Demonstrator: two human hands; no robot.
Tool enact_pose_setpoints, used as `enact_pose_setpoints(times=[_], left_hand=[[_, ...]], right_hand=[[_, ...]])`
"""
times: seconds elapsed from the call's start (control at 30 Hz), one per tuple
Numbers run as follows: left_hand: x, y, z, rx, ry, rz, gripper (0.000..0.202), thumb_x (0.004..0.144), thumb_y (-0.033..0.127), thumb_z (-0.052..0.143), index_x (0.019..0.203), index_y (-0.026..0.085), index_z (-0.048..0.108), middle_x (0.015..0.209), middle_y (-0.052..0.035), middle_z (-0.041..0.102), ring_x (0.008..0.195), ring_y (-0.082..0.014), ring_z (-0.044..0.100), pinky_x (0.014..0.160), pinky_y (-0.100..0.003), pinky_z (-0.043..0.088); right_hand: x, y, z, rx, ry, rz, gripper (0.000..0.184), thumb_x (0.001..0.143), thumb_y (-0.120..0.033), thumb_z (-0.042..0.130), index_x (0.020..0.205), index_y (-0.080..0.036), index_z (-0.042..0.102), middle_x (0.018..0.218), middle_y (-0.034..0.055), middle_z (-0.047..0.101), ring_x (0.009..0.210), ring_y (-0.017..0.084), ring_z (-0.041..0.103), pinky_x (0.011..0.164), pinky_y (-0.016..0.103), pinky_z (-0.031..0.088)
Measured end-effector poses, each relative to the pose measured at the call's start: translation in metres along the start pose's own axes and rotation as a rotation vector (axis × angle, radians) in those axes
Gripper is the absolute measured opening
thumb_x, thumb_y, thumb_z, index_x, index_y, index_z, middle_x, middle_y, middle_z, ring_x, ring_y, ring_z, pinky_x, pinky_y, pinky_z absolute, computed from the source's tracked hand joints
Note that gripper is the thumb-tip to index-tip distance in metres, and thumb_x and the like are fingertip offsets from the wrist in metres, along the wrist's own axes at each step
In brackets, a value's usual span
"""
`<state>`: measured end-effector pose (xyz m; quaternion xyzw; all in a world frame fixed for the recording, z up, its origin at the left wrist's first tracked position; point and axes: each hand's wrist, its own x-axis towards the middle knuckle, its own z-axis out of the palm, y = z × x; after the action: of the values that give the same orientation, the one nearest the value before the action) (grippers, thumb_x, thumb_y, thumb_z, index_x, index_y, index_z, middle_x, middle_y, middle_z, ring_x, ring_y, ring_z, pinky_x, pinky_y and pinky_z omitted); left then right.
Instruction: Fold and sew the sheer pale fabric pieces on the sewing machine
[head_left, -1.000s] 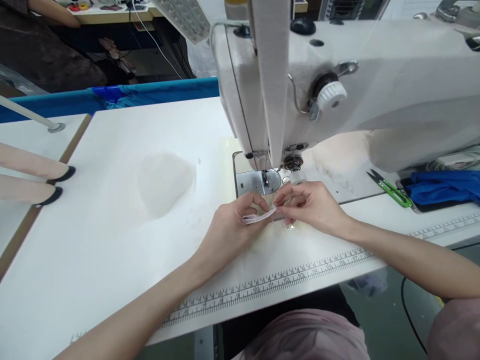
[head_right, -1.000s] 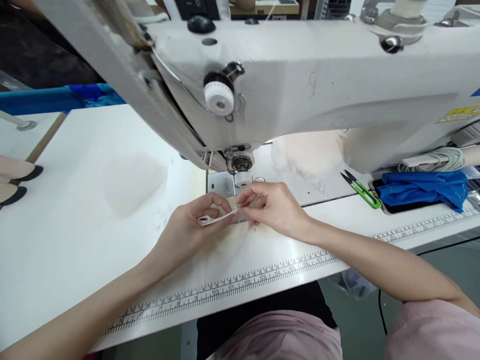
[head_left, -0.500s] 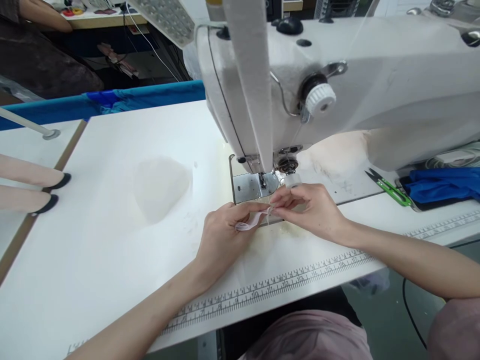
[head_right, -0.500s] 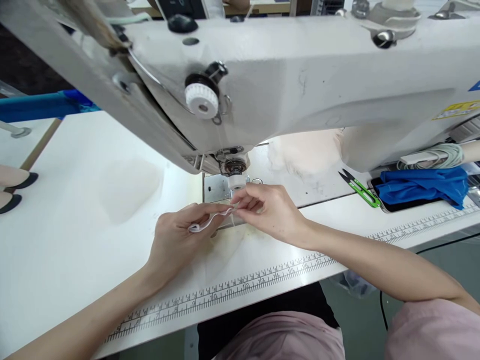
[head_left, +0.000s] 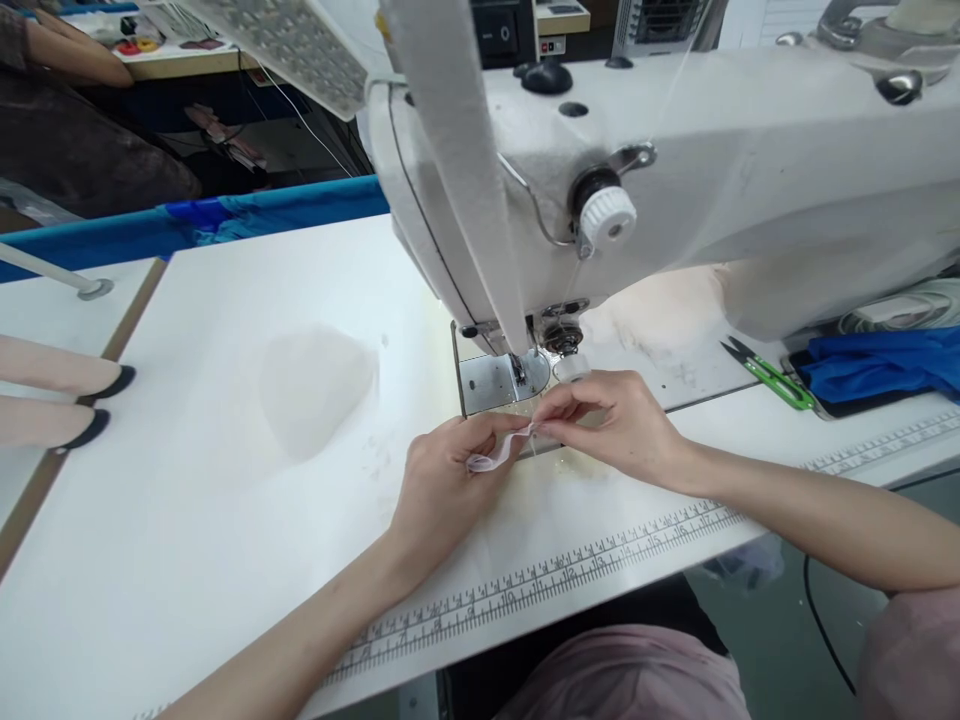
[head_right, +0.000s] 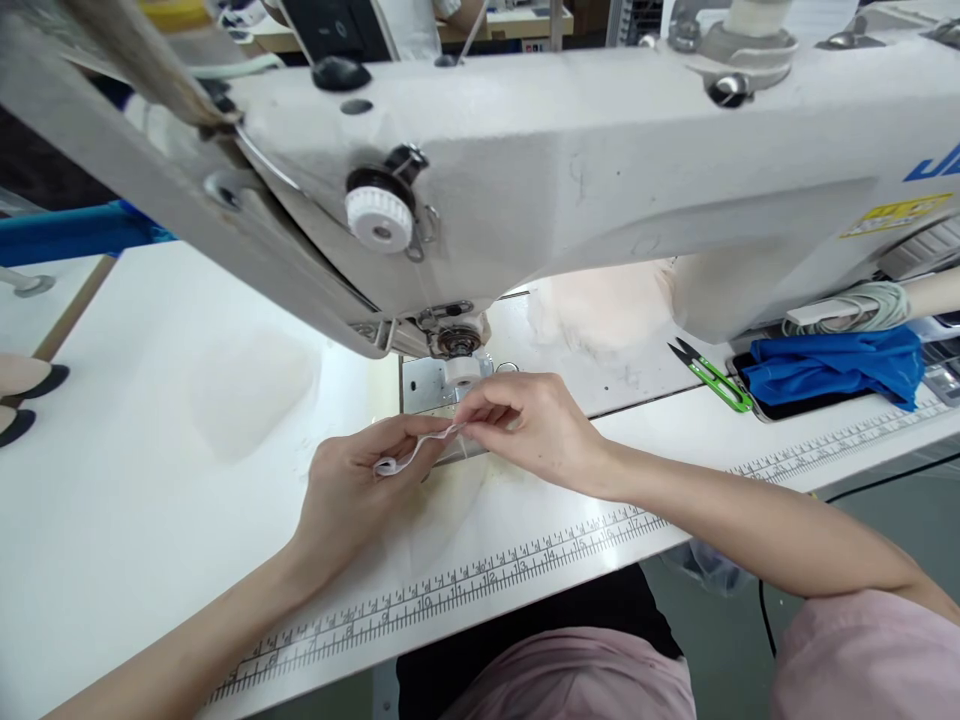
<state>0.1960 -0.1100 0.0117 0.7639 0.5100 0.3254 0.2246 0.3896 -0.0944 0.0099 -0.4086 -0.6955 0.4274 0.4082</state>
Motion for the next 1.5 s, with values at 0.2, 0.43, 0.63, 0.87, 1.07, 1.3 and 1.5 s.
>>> enact_pose_setpoints(times=[0.2,0.43,0.63,0.87,1.07,1.3,1.5], left_hand=[[0.0010,-0.0006,0.0006,0.048,-0.008,0.071,0.017,0.087,0.025,0.054,0.086,0.023,0.071,0.054,0.0042,0.057,0.051,-0.0097,0.048,0.050,-0.022,0.038],[-0.0015,-0.0015,0.0008,0.113,0.098,0.151,0.013,0.088,0.027,0.056,0.082,0.023,0.067,0.050,0.0062,0.052,0.044,-0.0083,0.039,0.049,-0.023,0.036],[-0.0020,-0.0013,0.0022,0.106,0.133,0.176,0.010,0.087,0.026,0.058,0.080,0.022,0.064,0.047,0.0079,0.045,0.044,-0.0080,0.035,0.048,-0.023,0.034],[-0.0018,-0.0007,0.0020,0.136,0.128,0.174,0.011,0.087,0.026,0.057,0.078,0.023,0.064,0.048,0.0080,0.047,0.044,-0.0088,0.038,0.054,-0.026,0.036],[-0.0006,0.0004,-0.0003,0.117,0.090,0.165,0.004,0.085,0.020,0.058,0.083,0.024,0.059,0.061,0.0065,0.057,0.053,-0.0098,0.050,0.081,-0.036,0.041],[-0.0003,-0.0012,-0.0001,-0.137,-0.133,-0.053,0.018,0.090,0.026,0.052,0.104,0.023,0.063,0.065,0.0035,0.064,0.051,-0.0097,0.053,0.050,-0.021,0.041],[0.0007,-0.0014,-0.0018,-0.097,-0.046,-0.067,0.015,0.086,0.025,0.056,0.089,0.024,0.071,0.080,0.0018,0.074,0.058,-0.0111,0.063,0.055,-0.021,0.050]], right_hand=[[-0.0010,0.0015,0.0007,-0.033,0.021,-0.062,0.014,0.080,-0.013,0.065,0.087,-0.022,0.072,0.084,-0.0004,0.071,0.074,0.012,0.066,0.064,0.024,0.057],[-0.0008,0.0023,0.0024,-0.011,0.037,-0.060,0.010,0.080,-0.016,0.067,0.086,-0.022,0.072,0.083,-0.0003,0.071,0.073,0.012,0.067,0.066,0.025,0.058],[-0.0004,0.0008,0.0018,-0.010,0.034,-0.040,0.010,0.079,-0.016,0.068,0.085,-0.022,0.072,0.081,-0.0010,0.071,0.073,0.012,0.066,0.064,0.023,0.057],[-0.0001,-0.0008,-0.0002,-0.040,0.012,-0.054,0.010,0.079,-0.014,0.068,0.083,-0.022,0.072,0.079,-0.0017,0.071,0.071,0.011,0.065,0.062,0.022,0.056],[0.0004,0.0011,0.0002,-0.065,0.019,-0.056,0.012,0.079,-0.014,0.067,0.085,-0.024,0.073,0.080,-0.0019,0.072,0.072,0.012,0.066,0.061,0.024,0.055],[-0.0013,0.0023,0.0006,-0.045,0.042,-0.067,0.007,0.080,-0.020,0.069,0.087,-0.023,0.071,0.084,-0.0004,0.072,0.072,0.013,0.067,0.067,0.027,0.059],[-0.0022,0.0017,0.0028,0.014,0.045,-0.041,0.010,0.078,-0.018,0.071,0.088,-0.021,0.069,0.085,0.0001,0.071,0.072,0.013,0.068,0.068,0.026,0.060]])
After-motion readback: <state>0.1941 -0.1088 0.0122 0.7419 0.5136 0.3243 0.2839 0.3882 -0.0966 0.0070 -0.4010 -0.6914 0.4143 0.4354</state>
